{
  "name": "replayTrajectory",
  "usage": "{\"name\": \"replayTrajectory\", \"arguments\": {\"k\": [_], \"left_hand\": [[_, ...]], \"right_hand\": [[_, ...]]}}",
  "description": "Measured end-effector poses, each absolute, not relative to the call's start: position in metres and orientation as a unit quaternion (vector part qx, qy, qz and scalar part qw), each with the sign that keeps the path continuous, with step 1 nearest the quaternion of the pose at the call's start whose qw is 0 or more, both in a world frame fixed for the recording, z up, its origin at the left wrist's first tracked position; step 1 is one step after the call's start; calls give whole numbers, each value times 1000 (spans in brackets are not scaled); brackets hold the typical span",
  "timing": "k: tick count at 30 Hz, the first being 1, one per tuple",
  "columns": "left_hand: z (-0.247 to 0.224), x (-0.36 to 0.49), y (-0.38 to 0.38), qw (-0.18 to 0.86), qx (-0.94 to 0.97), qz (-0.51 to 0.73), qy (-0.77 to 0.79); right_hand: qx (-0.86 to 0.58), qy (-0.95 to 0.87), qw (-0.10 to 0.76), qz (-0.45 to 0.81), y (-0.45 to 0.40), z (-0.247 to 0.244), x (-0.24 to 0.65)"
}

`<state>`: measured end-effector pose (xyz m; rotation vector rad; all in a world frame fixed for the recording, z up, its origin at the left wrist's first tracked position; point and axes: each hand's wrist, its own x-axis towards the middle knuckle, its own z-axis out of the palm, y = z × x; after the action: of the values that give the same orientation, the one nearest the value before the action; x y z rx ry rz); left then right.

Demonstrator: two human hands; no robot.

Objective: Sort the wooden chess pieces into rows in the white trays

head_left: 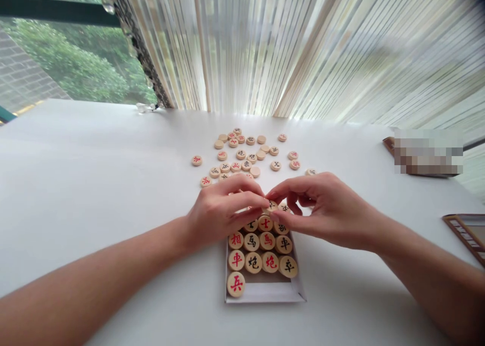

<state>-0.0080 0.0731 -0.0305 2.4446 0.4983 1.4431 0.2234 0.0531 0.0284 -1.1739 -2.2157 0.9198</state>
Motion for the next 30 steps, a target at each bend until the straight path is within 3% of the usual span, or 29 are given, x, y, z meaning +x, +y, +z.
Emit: {"name": "replayTrajectory", "arguments": {"k": [6,15,30], "left_hand": [[-31,-7,72,129,858,473,151],[-31,-6,77,158,803,520,244],[-33,-6,78,171,801,522,238]], "right_hand": [[-442,-810,202,328,53,29,222],[-446,-824,214,276,47,32,221],[-305,-881,65,356,8,39,202]]}}
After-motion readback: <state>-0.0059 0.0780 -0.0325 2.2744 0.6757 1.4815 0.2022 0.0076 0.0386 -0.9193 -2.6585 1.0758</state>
